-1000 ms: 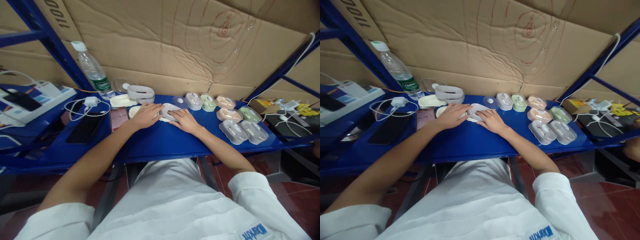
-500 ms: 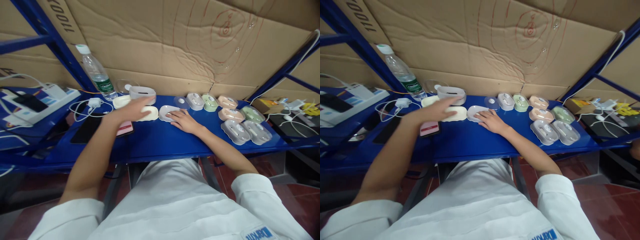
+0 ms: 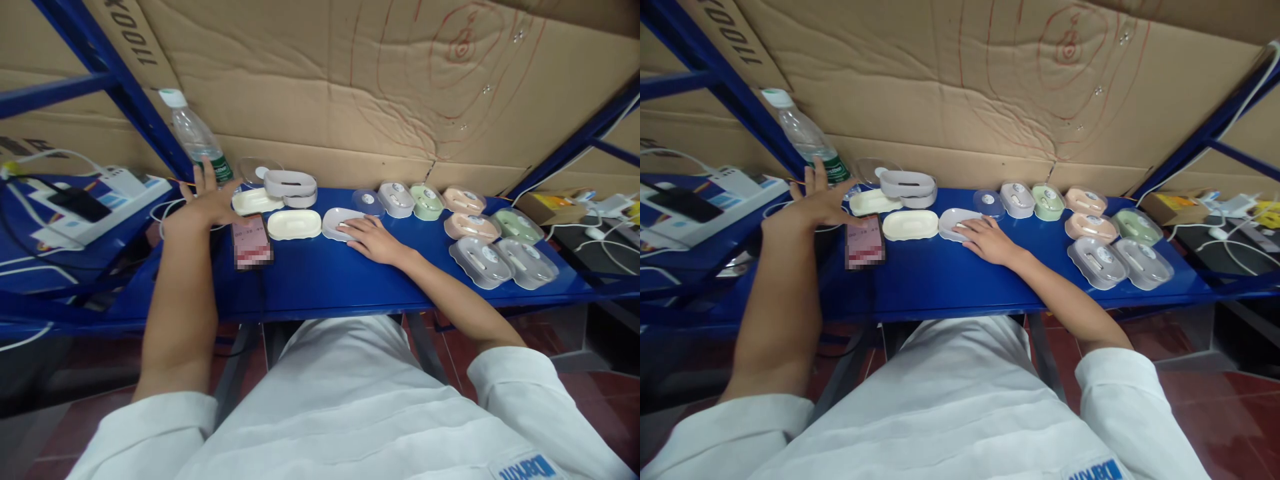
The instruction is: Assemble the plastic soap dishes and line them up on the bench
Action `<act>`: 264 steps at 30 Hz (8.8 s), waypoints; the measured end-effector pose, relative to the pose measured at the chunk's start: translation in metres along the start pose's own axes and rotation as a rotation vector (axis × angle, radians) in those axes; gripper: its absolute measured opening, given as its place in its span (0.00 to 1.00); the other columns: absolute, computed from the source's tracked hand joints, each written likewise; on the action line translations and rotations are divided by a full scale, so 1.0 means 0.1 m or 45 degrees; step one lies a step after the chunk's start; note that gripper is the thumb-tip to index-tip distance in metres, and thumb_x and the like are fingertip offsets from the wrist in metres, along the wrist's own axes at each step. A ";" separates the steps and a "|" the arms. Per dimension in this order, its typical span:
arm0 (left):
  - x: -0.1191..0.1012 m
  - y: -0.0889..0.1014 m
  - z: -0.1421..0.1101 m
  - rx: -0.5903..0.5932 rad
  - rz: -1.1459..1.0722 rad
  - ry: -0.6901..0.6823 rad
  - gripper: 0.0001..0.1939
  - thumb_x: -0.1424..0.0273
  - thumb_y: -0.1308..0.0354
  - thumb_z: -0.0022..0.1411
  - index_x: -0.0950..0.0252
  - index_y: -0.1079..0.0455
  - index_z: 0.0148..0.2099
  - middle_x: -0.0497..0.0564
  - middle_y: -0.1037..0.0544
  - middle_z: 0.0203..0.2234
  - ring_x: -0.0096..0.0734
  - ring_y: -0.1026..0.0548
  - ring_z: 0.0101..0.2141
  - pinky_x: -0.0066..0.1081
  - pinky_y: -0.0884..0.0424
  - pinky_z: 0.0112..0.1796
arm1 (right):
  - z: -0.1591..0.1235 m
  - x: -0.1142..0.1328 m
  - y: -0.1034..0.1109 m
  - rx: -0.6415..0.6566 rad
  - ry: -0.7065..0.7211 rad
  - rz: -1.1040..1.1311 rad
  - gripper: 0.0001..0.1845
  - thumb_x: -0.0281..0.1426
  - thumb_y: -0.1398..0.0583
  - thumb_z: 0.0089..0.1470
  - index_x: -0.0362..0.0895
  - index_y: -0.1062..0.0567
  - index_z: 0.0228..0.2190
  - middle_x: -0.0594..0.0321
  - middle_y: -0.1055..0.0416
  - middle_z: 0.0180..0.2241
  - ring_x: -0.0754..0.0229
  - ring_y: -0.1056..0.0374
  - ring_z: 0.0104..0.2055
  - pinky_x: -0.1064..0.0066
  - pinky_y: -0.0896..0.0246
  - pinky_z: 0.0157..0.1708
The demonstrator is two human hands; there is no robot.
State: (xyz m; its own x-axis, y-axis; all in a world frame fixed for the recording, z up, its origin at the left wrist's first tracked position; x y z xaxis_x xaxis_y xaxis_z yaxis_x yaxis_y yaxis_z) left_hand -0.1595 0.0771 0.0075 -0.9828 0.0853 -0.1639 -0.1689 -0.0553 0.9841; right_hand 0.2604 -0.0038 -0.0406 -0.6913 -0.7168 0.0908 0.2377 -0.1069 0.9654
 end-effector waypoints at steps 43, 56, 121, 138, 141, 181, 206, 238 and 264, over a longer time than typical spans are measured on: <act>-1.53 -0.32 -0.53 0.012 -0.233 -1.070 0.23 0.57 0.39 0.69 0.58 0.22 0.62 0.57 0.26 0.64 0.50 0.24 0.60 0.45 0.31 0.64 | -0.07 -0.68 0.08 -0.260 -0.398 0.024 0.29 0.36 0.55 0.76 0.44 0.26 0.67 0.47 0.22 0.61 0.37 0.29 0.64 0.38 0.36 0.64; -1.53 -0.35 -0.51 0.102 -0.316 -1.072 0.19 0.54 0.35 0.67 0.57 0.25 0.54 0.55 0.27 0.63 0.48 0.26 0.60 0.42 0.30 0.61 | -0.08 -0.66 0.12 -0.375 -0.443 0.272 0.35 0.59 0.40 0.67 0.45 0.21 0.59 0.47 0.24 0.52 0.43 0.27 0.55 0.46 0.29 0.61; -1.05 -0.44 -0.03 -0.316 -0.213 -0.490 0.17 0.66 0.47 0.71 0.66 0.24 0.55 0.66 0.19 0.54 0.57 0.23 0.57 0.52 0.27 0.58 | -0.02 -0.08 0.19 -0.114 0.029 0.143 0.31 0.51 0.51 0.78 0.47 0.15 0.46 0.53 0.15 0.48 0.47 0.22 0.53 0.54 0.43 0.56; -1.05 -0.18 -0.16 -0.438 -0.012 -0.457 0.15 0.65 0.45 0.67 0.63 0.21 0.49 0.64 0.18 0.50 0.62 0.21 0.54 0.56 0.30 0.56 | -0.02 -0.08 0.19 -0.116 0.027 0.179 0.27 0.48 0.50 0.78 0.47 0.16 0.46 0.55 0.15 0.49 0.47 0.22 0.55 0.53 0.43 0.57; -1.06 -0.19 -0.17 -0.397 0.053 -0.539 0.13 0.64 0.44 0.65 0.61 0.20 0.44 0.62 0.17 0.45 0.60 0.20 0.50 0.56 0.28 0.53 | -0.02 -0.08 0.20 -0.102 0.011 0.172 0.26 0.47 0.49 0.78 0.47 0.16 0.47 0.55 0.15 0.50 0.47 0.22 0.55 0.53 0.43 0.58; -1.63 -0.30 -0.58 -0.183 -0.347 -1.098 0.17 0.64 0.48 0.75 0.62 0.22 0.57 0.59 0.19 0.52 0.49 0.21 0.55 0.47 0.27 0.58 | -0.03 0.03 0.18 -0.138 -0.008 0.179 0.26 0.48 0.47 0.77 0.46 0.20 0.58 0.50 0.18 0.56 0.43 0.26 0.61 0.49 0.47 0.64; -1.57 -0.36 -0.31 -0.473 -0.250 -0.526 0.09 0.65 0.40 0.73 0.61 0.19 0.47 0.62 0.24 0.61 0.60 0.30 0.63 0.61 0.40 0.61 | -0.13 -0.25 0.33 -0.177 0.072 0.318 0.17 0.43 0.34 0.70 0.50 0.17 0.55 0.53 0.17 0.56 0.42 0.25 0.64 0.43 0.45 0.69; -1.62 -0.25 -0.42 0.497 -1.637 -0.357 0.17 0.53 0.41 0.72 0.61 0.30 0.40 0.63 0.14 0.42 0.49 0.14 0.48 0.51 0.19 0.51 | -0.08 -0.28 0.25 -0.301 -0.041 0.391 0.40 0.56 0.45 0.73 0.52 0.40 0.76 0.51 0.44 0.77 0.42 0.50 0.80 0.40 0.51 0.78; -1.45 -0.62 -0.26 -0.113 -0.500 -0.763 0.28 0.58 0.32 0.68 0.64 0.33 0.64 0.65 0.30 0.68 0.54 0.30 0.68 0.50 0.34 0.68 | -0.03 -0.31 -0.05 -0.277 0.050 0.342 0.29 0.36 0.47 0.76 0.53 0.34 0.73 0.50 0.40 0.75 0.45 0.46 0.79 0.38 0.49 0.77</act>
State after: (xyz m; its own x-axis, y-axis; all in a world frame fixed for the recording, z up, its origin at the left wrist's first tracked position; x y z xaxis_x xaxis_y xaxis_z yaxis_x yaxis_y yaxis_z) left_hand -0.0083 0.0423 -0.0316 -0.6428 0.6450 -0.4133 -0.5316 0.0128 0.8469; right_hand 0.2825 0.0166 -0.0488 -0.5585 -0.7650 0.3208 0.5502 -0.0522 0.8334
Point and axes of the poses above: each hand's wrist, its own z-axis towards the middle knuckle, its own y-axis out of the back of the hand, x = y × z, the point moved 1 cm from there along z, towards the middle knuckle
